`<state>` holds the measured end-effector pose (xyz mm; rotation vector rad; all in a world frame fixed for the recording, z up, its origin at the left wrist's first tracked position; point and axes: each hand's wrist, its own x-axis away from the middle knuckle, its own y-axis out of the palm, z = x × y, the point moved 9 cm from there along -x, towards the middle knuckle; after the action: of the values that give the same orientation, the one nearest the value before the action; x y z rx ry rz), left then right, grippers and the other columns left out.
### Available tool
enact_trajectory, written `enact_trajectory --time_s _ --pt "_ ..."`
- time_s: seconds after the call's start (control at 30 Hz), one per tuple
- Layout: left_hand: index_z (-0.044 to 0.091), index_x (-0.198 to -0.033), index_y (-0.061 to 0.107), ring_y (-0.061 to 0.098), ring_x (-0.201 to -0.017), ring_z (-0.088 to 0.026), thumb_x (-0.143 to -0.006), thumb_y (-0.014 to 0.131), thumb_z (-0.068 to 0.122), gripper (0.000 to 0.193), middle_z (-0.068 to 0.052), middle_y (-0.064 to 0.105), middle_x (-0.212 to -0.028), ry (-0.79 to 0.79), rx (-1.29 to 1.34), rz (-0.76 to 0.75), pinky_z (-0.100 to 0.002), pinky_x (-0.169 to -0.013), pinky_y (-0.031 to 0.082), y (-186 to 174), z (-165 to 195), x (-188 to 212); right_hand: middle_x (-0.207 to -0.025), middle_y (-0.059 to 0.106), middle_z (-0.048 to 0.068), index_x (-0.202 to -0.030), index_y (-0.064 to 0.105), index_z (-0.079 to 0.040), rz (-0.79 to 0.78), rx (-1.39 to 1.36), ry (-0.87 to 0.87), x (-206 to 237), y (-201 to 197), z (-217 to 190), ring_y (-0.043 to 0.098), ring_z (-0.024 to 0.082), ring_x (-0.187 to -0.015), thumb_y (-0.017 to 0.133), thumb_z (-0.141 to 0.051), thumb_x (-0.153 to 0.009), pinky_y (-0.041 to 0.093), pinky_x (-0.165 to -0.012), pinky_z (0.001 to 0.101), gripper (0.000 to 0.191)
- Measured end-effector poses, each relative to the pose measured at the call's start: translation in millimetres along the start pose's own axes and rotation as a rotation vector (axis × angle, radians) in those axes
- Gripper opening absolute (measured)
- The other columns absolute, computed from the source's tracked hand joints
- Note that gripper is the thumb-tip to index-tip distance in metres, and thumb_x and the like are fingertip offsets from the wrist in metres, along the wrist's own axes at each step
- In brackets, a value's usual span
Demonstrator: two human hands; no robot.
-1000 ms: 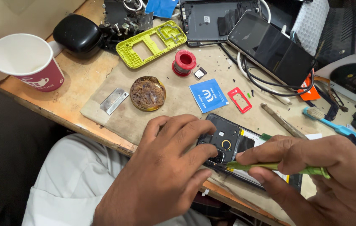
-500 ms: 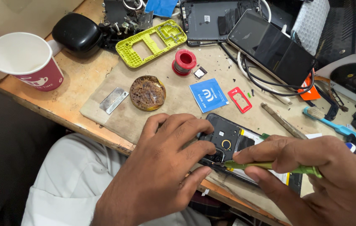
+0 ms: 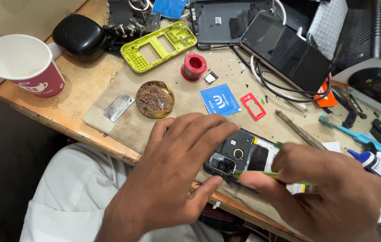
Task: The person uses a green pry tool and screwdriver to work on the inside of a disassembled smartphone on a cluttered repair bench, prying at the battery and internal components and handling small parts. At the end the person reassembles the phone, presses its side, and the screen lights up as they hold and tap it.
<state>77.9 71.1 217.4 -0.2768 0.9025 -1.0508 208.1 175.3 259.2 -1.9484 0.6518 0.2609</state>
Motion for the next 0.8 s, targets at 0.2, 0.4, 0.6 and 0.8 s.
enact_trajectory --time_s 0.2,0.4,0.6,0.8 --pt "0.010 -0.156 0.036 0.047 -0.138 -0.034 -0.078 0.075 0.023 0.088 -0.015 0.058 -0.143 -0.031 0.012 -0.028 -0.053 -0.110 0.029 4 -2 -2 -0.091 0.076 0.009 -0.107 0.050 -0.006 -0.175 -0.178 -0.082 -15 7 -16 0.073 0.016 -0.084 0.078 -0.009 -0.087 0.062 -0.066 0.0262 0.035" --pt "0.010 -0.155 0.037 0.048 -0.137 -0.033 -0.076 0.077 0.024 0.090 -0.015 0.058 -0.140 -0.065 -0.008 -0.042 -0.051 -0.109 0.031 6 -5 -4 -0.105 0.073 0.018 -0.102 0.048 -0.003 -0.204 -0.094 -0.129 -29 6 -36 0.078 0.020 -0.095 0.077 -0.007 -0.083 0.064 -0.072 0.0295 0.035" --pt "0.009 -0.154 0.039 0.049 -0.135 -0.032 -0.075 0.078 0.023 0.089 -0.014 0.059 -0.139 -0.046 0.006 -0.037 -0.049 -0.107 0.034 3 -2 -6 -0.090 0.076 0.001 -0.100 0.064 -0.014 -0.271 0.147 -0.147 -33 13 -44 0.078 0.013 -0.081 0.082 -0.022 -0.083 0.059 -0.065 0.0292 0.026" --pt "0.007 -0.152 0.041 0.049 -0.135 -0.031 -0.076 0.078 0.023 0.086 -0.012 0.058 -0.138 -0.042 0.008 -0.034 -0.050 -0.106 0.033 3 -3 -5 -0.092 0.076 0.004 -0.098 0.061 -0.009 -0.239 0.128 -0.085 -30 11 -29 0.078 0.018 -0.080 0.083 -0.026 -0.078 0.059 -0.062 0.0299 0.034"
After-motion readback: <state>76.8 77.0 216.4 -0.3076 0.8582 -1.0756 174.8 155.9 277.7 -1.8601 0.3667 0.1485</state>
